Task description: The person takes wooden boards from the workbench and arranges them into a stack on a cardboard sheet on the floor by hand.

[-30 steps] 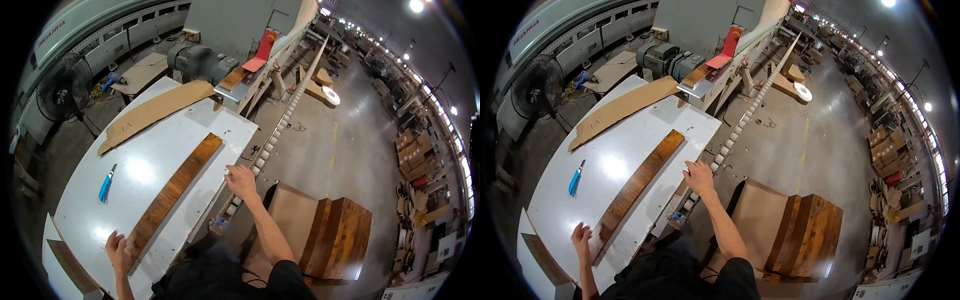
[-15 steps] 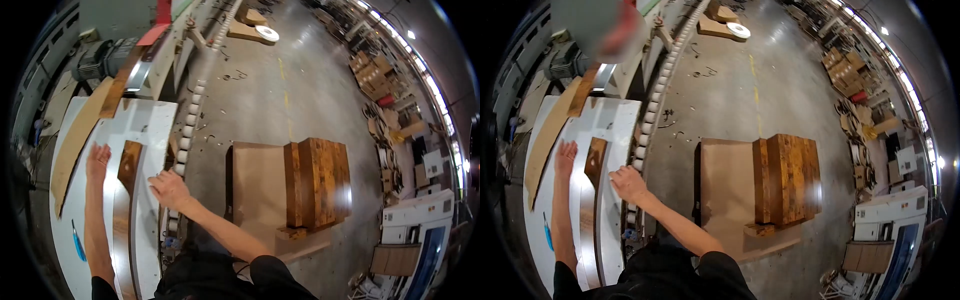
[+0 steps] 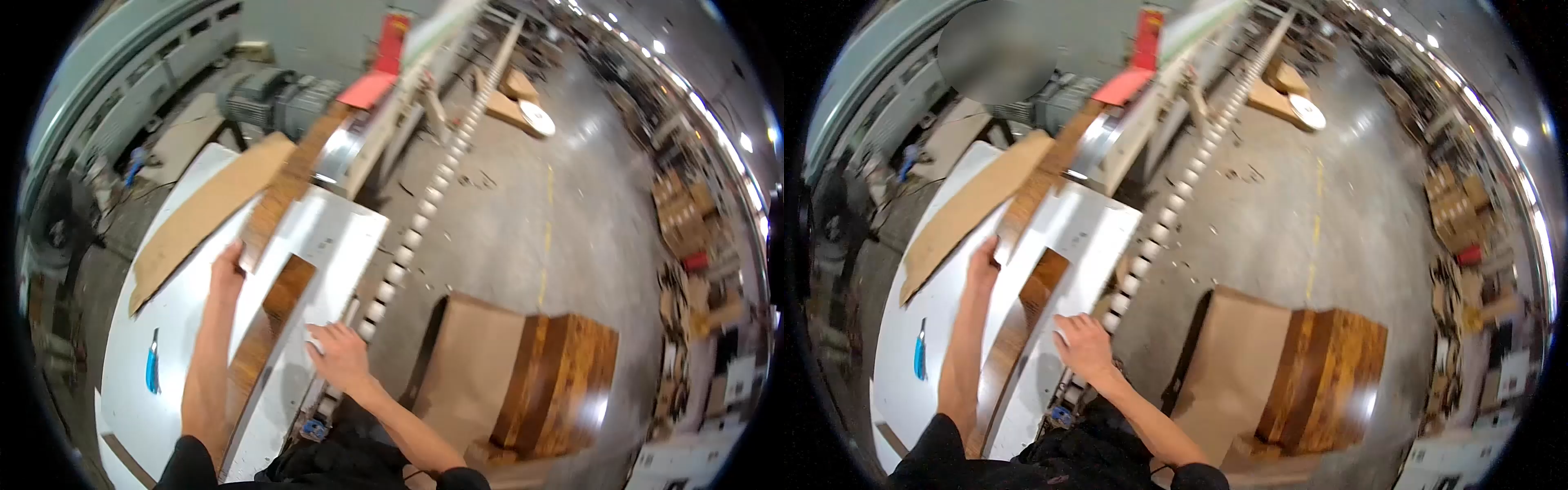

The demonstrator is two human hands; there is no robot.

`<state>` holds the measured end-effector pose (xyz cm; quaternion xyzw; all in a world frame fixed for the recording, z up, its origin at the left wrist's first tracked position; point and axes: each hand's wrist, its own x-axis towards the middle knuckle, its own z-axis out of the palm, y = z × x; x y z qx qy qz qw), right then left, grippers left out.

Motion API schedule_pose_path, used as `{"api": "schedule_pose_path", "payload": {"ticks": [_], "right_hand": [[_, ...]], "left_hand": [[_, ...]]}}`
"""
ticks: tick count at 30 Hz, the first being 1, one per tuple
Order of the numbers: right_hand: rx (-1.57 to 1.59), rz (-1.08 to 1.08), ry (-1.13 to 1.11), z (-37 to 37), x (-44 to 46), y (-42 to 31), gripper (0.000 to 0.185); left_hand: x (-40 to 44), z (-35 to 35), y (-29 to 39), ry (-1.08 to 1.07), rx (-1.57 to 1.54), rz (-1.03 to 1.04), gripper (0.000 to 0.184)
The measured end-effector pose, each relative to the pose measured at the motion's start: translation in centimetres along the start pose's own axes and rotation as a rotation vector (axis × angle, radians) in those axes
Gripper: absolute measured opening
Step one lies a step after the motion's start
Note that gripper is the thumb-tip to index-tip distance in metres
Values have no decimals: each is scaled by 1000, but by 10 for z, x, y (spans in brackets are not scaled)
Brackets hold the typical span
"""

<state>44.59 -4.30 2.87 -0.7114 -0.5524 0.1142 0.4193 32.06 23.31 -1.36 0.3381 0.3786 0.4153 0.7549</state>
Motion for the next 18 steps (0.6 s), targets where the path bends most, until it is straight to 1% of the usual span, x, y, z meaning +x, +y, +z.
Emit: {"api": "schedule_pose_path", "payload": {"ticks": [1, 2, 3, 4, 5, 6, 7, 8, 9, 10, 11, 12, 13, 14, 15, 16, 17, 18], "right_hand": [[78, 81, 1, -1, 6, 0, 32], [150, 176, 2, -3, 11, 0, 35], [426, 410, -79, -6, 25, 1, 55], [559, 450, -38, -3, 40, 3, 63], [690, 490, -1, 1, 53, 9, 73], [788, 496, 21, 17, 68, 20, 78], [887, 499, 42, 32, 85, 27, 82], [1025, 556, 32, 38, 104, 22, 82], [1163, 620, 18, 46, 121, 14, 81], [1192, 713, 71, 52, 135, 7, 68], [1173, 613, 208, 67, 148, 5, 54], [1217, 651, 285, 86, 157, 20, 56], [1259, 692, 362, 100, 163, 32, 57], [1391, 711, 350, 99, 166, 31, 57], [1521, 728, 335, 95, 170, 29, 57], [1569, 739, 321, 88, 168, 13, 58], [1663, 919, 211, 92, 163, 26, 52], [1968, 543, -40, 109, 158, 41, 48]], "left_hand": [[-12, -22, -7, 143, 57, -7, 26], [-41, -31, -8, 183, -18, -7, 29], [-86, -26, 3, 163, 26, 19, 33], [-124, -30, 13, 148, 111, -22, 35], [-156, -49, 12, 204, 219, -51, 36], [-198, -43, 19, 165, 101, -16, 45], [-234, -46, 27, 131, 81, -3, 51], [-269, -52, 32, 99, 66, 12, 57], [-300, -66, 34, 115, 87, 17, 60], [-332, -85, 34, 134, 109, 22, 63], [-365, -114, 35, 175, 140, -5, 63], [-389, -98, 56, 230, 122, 31, 63], [-414, -120, 61, 284, 194, 60, 60], [-435, -137, 69, 305, 269, 123, 55], [-460, -160, 69, 412, 324, 236, 50], [-480, -170, 83, 415, 432, 217, 45], [-499, -173, 99, 416, 540, 187, 40], [-510, -170, 106, 373, 681, 314, 37]]}}
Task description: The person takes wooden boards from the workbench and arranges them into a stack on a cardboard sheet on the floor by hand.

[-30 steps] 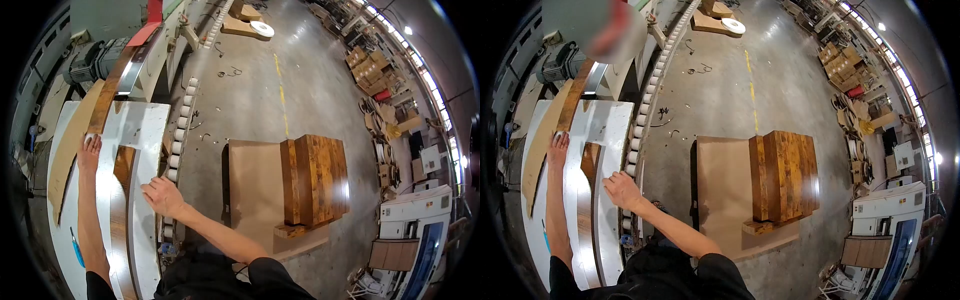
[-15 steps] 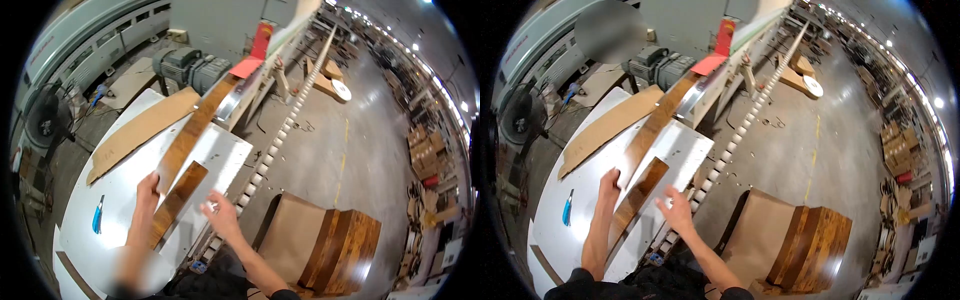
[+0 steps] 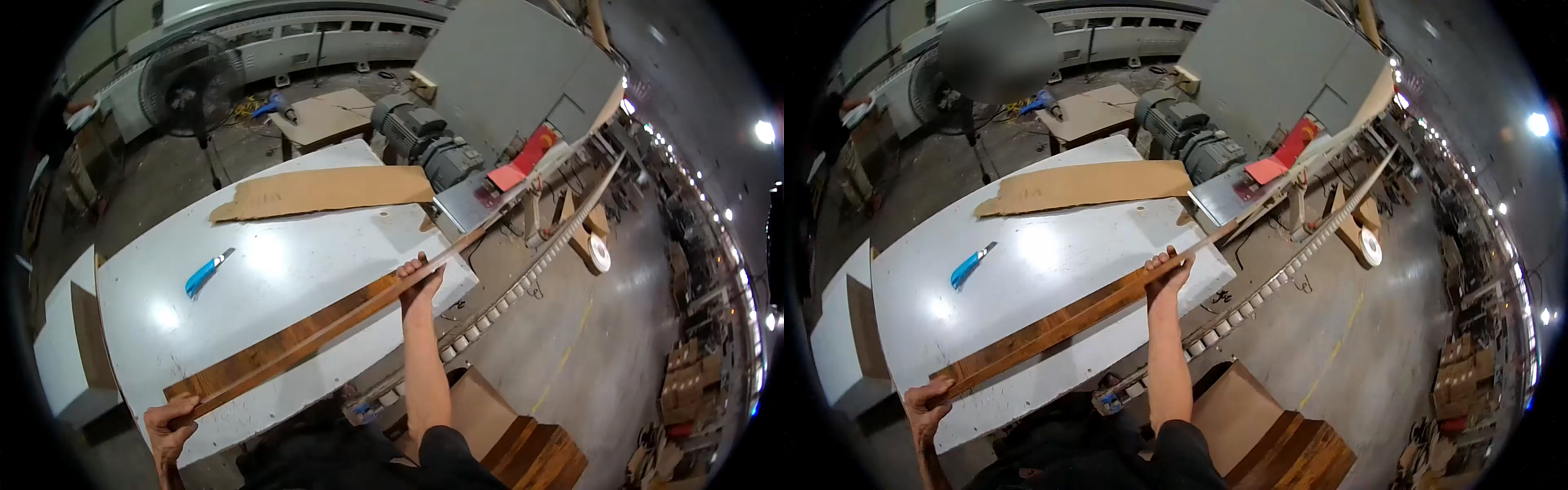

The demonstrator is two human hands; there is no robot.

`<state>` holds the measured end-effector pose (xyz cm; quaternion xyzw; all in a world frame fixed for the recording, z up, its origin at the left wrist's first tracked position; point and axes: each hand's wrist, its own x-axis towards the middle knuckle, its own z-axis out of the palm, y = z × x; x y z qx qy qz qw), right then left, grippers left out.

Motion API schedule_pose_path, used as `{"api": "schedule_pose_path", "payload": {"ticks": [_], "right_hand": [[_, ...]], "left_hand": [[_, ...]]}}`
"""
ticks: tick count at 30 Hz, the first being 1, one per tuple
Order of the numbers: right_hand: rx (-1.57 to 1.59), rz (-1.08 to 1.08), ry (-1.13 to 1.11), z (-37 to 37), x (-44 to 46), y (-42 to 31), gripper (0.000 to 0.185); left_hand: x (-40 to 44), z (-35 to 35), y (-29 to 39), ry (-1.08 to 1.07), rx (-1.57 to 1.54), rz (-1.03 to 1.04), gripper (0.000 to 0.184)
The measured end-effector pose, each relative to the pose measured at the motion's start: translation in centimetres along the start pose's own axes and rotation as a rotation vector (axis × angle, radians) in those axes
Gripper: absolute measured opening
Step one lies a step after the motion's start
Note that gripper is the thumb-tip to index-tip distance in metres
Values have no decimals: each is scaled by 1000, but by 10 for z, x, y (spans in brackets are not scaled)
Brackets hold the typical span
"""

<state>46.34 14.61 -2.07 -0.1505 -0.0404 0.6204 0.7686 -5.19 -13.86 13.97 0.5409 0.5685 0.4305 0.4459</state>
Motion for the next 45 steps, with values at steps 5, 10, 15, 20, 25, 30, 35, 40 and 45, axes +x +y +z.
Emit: {"api": "schedule_pose_path", "payload": {"ticks": [5, 10, 15, 20, 25, 30, 35, 40, 45], "right_hand": [[438, -43, -570, 44, -13, 44, 29], [480, -57, -733, 67, -22, 55, 24], [-83, -121, 123, 66, -61, 69, 38], [-580, 178, 455, 36, -95, 99, 50], [-1027, 433, 323, -16, -112, 84, 31], [-2171, 329, -52, -2, -105, 11, 36], [-2230, -299, -103, -8, -54, -30, 43], [-2233, -117, -124, -42, -6, -37, 42], [-2182, -160, -137, -64, 11, -35, 42]], "left_hand": [[-20, -20, 19, 19, 461, 445, 39], [-23, -34, 19, 101, 578, 504, 34], [-24, -55, -13, 442, 69, 107, 45], [-1, -85, -104, 572, -149, -62, 51], [-4, -102, -167, 544, -106, -262, 65], [-10, -112, -239, 593, 223, -354, 71], [0, -74, -204, 520, -2, -388, 36], [2, -64, -198, 564, 169, -399, 29], [4, -63, -210, 555, 319, -454, 40]]}}
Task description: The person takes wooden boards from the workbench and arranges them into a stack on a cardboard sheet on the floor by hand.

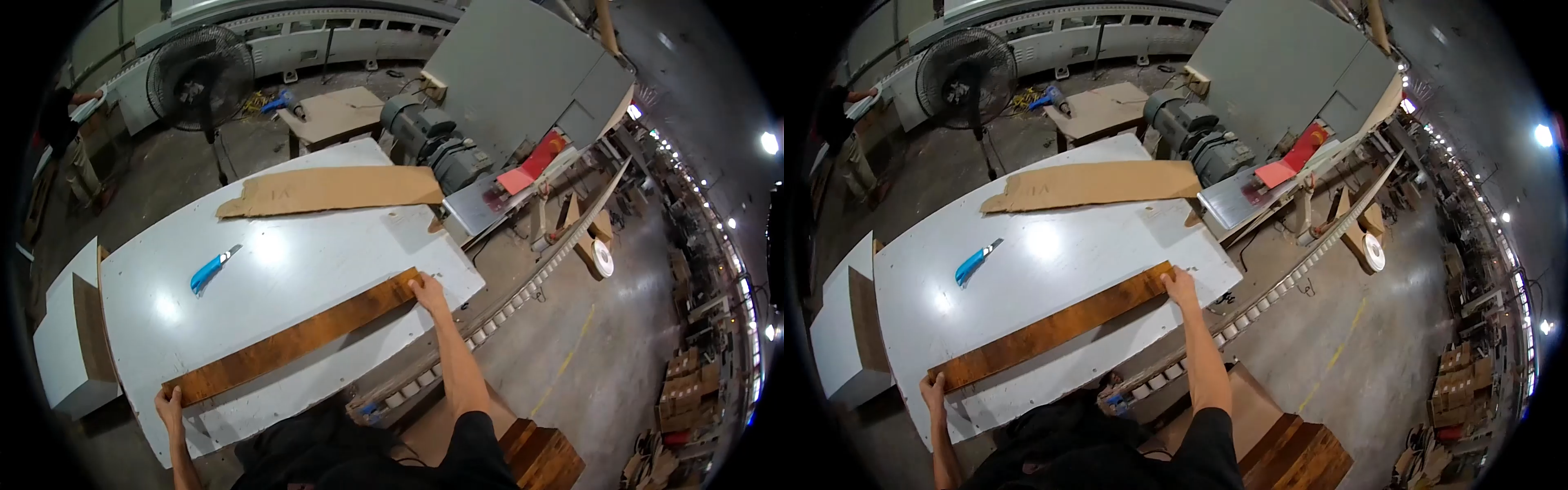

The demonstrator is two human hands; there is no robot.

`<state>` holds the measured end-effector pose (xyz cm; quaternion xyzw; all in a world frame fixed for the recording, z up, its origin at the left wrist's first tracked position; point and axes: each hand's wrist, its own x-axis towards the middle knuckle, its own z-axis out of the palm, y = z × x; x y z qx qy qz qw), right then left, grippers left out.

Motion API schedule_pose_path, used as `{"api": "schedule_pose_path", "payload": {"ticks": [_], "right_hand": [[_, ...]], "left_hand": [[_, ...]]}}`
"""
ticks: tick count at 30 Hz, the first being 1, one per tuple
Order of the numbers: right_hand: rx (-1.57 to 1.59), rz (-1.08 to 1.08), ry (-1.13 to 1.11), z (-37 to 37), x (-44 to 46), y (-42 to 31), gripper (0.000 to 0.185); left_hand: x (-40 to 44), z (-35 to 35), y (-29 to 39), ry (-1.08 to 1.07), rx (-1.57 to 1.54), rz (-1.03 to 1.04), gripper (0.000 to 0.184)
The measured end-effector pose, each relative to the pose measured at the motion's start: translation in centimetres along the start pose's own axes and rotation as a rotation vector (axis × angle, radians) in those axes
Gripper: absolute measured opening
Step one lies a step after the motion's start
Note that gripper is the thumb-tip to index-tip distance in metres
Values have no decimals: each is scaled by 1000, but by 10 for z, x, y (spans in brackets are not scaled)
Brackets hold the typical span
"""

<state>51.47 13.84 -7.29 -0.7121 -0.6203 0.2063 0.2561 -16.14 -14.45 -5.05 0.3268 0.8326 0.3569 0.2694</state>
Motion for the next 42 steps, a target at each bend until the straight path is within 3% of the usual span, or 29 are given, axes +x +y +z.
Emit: {"api": "schedule_pose_path", "payload": {"ticks": [1, 4, 5, 8, 9, 12, 13, 15, 18, 21, 24, 34, 37, 40, 41, 42], "right_hand": [[-28, 4, -37, 3, 3, 9, 51], [-62, 8, -200, -28, -9, -18, 78], [-62, 9, -262, -34, -10, -23, 88], [-97, -85, -497, -53, -5, -13, 106], [-117, -142, -471, -48, -5, -3, 105], [-293, -210, -393, -32, -1, 4, 101], [-306, -183, -351, -32, -1, 1, 82], [-299, -239, -332, -18, 10, 17, 67], [-325, -246, -303, -26, 15, 5, 49], [-399, -268, -310, -35, 22, -1, 43], [-420, -273, -338, -34, 26, 1, 42], [-322, -318, -261, -12, 25, 21, 45], [-226, -253, -294, -7, 27, 34, 46], [-189, -316, -383, -31, 25, 28, 47], [-249, -119, -417, -37, 29, 28, 48], [-264, -88, -389, -46, 29, 29, 49]], "left_hand": [[0, 3, 4, 21, 20, -16, 43], [-23, -5, 35, -145, -118, 207, 60], [-13, -5, 3, -98, -113, 134, 79], [-37, -19, 39, -302, -42, 242, 89], [-32, -18, 24, -277, -40, 322, 87], [-11, -8, -8, -78, 368, 394, 73], [-9, -6, -9, -93, 317, 387, 67], [-10, -8, -2, -125, 211, 378, 55], [-14, -4, 8, 7, 309, 371, 28], [-38, -14, 45, -123, 221, 384, 27], [-44, -24, 53, -135, 393, 345, 50], [-18, -8, 12, -35, 391, 388, 46], [-3, 13, -8, 13, -17, 459, 33], [18, -13, -39, -192, 11, 233, 45], [14, -20, -44, -92, 59, 139, 48], [11, -22, -49, 6, 101, 48, 51]]}}
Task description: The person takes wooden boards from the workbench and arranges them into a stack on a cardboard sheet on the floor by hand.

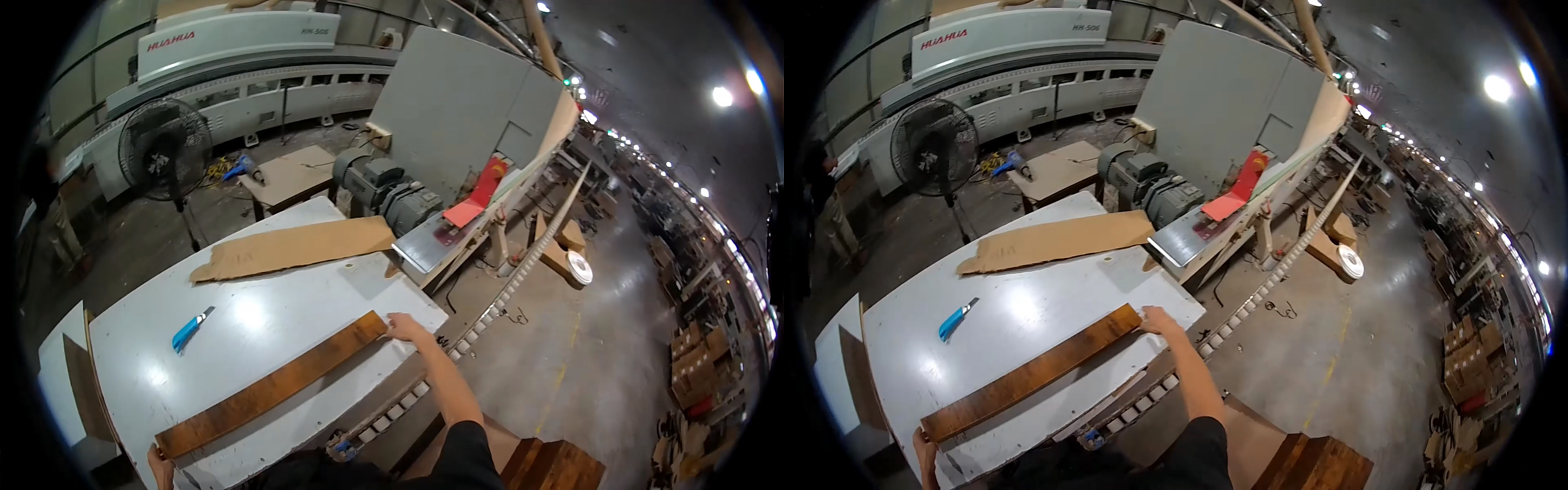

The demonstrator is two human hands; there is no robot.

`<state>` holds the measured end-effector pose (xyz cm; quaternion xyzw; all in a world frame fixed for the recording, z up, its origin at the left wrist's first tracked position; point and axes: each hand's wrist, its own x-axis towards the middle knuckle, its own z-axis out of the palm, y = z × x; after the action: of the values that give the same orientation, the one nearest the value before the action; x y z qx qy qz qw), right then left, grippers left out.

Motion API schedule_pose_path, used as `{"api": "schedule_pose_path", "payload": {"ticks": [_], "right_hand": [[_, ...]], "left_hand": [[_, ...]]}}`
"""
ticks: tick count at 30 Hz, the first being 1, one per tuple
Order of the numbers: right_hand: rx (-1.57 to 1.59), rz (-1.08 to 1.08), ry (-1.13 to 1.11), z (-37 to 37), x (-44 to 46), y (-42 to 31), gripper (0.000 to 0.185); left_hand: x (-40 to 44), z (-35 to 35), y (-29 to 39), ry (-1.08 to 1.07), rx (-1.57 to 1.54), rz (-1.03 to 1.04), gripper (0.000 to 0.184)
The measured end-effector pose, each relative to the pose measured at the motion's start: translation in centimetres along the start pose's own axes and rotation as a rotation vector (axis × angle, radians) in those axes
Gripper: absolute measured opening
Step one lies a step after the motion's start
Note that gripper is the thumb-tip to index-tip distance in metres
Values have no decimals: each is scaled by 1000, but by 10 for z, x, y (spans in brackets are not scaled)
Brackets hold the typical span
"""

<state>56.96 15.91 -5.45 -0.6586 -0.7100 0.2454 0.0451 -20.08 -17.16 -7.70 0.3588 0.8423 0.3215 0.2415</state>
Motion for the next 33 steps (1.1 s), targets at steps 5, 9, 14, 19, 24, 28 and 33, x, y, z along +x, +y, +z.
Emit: {"api": "schedule_pose_path", "payload": {"ticks": [5, 9, 14, 19, 24, 28, 33], "right_hand": [[785, 187, 369, -15, -11, 25, 30], [1244, 205, 480, -44, -5, 17, 19], [1500, 258, 642, -61, 9, 14, 32], [1822, 293, 672, -58, 21, 18, 43], [1997, 76, 618, -29, 48, 23, 56], [2134, 102, 665, -28, 65, -9, 55], [2245, 36, 619, -35, 88, -28, 55]], "left_hand": [[-1, -15, -46, 215, 37, 40, 56], [-30, -20, 45, 85, -180, -82, 49], [-37, -2, 69, -35, -264, 105, 47], [-53, 18, 105, -54, -170, 117, 39], [-78, 39, 161, -140, -361, 168, 40], [-54, 68, 128, -91, -381, 142, 49], [-44, 103, 160, -107, -453, 47, 42]]}}
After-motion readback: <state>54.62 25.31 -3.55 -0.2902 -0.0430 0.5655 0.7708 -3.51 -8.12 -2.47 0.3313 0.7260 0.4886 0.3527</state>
